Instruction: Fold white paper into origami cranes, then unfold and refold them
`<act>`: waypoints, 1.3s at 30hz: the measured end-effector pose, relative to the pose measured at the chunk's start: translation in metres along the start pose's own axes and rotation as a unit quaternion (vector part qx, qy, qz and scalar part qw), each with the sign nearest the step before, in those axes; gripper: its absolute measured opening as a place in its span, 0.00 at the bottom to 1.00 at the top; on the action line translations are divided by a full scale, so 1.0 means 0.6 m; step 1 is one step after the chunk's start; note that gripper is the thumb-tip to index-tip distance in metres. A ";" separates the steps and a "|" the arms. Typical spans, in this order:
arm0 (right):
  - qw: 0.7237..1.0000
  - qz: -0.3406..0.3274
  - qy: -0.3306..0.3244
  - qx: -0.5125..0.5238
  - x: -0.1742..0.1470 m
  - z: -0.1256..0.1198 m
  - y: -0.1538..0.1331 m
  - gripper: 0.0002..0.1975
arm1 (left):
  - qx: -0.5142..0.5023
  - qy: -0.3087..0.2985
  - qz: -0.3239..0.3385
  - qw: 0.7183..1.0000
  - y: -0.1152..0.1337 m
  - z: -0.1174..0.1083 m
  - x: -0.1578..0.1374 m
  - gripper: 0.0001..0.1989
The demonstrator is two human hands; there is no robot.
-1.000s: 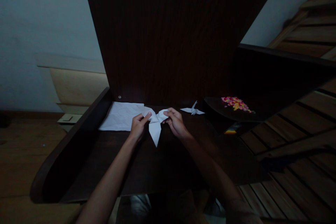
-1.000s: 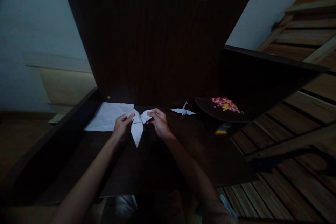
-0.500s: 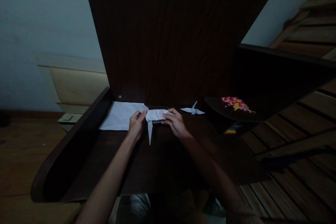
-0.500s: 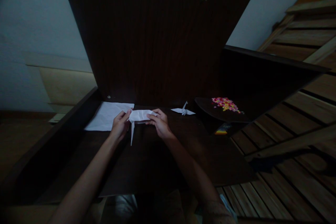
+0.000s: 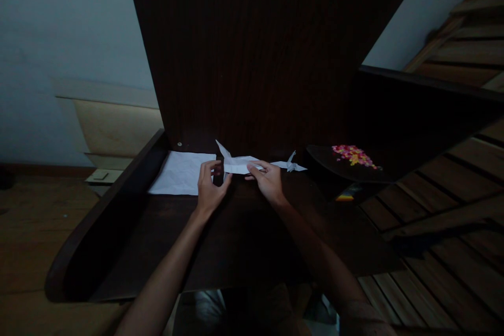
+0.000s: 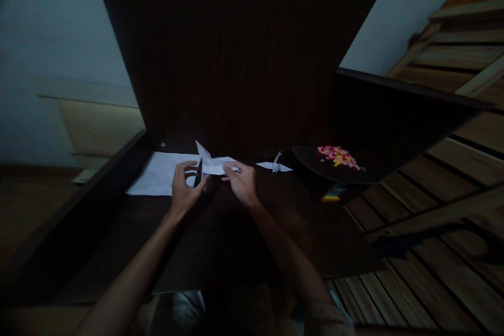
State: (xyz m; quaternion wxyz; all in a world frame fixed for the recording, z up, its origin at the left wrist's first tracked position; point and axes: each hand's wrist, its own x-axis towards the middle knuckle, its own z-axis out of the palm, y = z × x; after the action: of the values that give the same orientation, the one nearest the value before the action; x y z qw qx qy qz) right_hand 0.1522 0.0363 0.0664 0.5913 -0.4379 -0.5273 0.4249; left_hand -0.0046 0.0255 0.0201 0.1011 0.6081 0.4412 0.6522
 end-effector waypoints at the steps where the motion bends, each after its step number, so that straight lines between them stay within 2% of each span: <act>1: 1.000 -0.005 -0.010 -0.012 -0.002 0.001 -0.002 0.17 | 0.030 -0.004 0.028 0.999 -0.002 -0.001 -0.001 0.15; 4: 0.997 -0.026 -0.056 -0.036 -0.011 0.007 -0.011 0.17 | 0.077 -0.019 0.079 0.994 -0.008 -0.001 -0.004 0.07; 7: 0.993 -0.046 -0.100 -0.037 -0.022 0.012 -0.019 0.18 | 0.087 -0.012 0.072 0.994 -0.009 -0.002 -0.004 0.04; 11: 0.983 -0.115 -0.072 -0.121 -0.032 0.016 -0.020 0.14 | 0.075 0.016 -0.010 0.997 -0.007 -0.003 -0.002 0.07; 13: 0.964 -0.164 -0.059 -0.201 -0.033 0.016 -0.016 0.12 | 0.054 0.019 -0.061 0.997 -0.006 -0.003 -0.001 0.09; 17: 0.918 -0.220 -0.098 -0.314 -0.024 0.019 -0.003 0.09 | 0.004 -0.001 -0.122 0.992 -0.004 -0.003 0.000 0.10; 19: 0.911 -0.220 -0.123 -0.325 -0.018 0.019 0.004 0.09 | -0.015 -0.011 -0.139 0.990 -0.001 -0.003 0.002 0.11; 24: 0.926 -0.189 -0.141 -0.294 -0.009 0.014 0.018 0.10 | -0.124 -0.019 -0.179 0.976 0.004 0.001 0.006 0.10; 27: 0.911 -0.224 -0.133 -0.319 -0.010 0.011 0.018 0.08 | -0.207 0.006 -0.210 0.956 0.003 0.004 0.005 0.12; 30: 0.891 -0.255 -0.147 -0.345 -0.013 0.012 0.014 0.08 | -0.220 0.012 -0.194 0.956 0.002 0.004 0.004 0.12; 33: 0.889 -0.253 -0.154 -0.348 -0.013 0.015 0.009 0.11 | -0.182 0.000 -0.156 0.971 0.003 0.001 0.003 0.08; 36: 0.882 -0.260 -0.157 -0.360 -0.012 0.014 0.005 0.14 | -0.132 -0.019 -0.126 0.983 0.004 -0.002 0.001 0.09; 39: 0.854 -0.292 -0.171 -0.396 -0.010 0.011 0.002 0.16 | -0.076 -0.037 -0.076 0.994 0.004 -0.005 -0.001 0.11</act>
State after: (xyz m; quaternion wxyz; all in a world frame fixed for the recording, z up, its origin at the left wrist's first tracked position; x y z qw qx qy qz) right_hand 0.1449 0.0311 0.0638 0.3652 -0.3814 -0.8473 0.0559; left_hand -0.0062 0.0224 0.0217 0.2127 0.5873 0.4311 0.6511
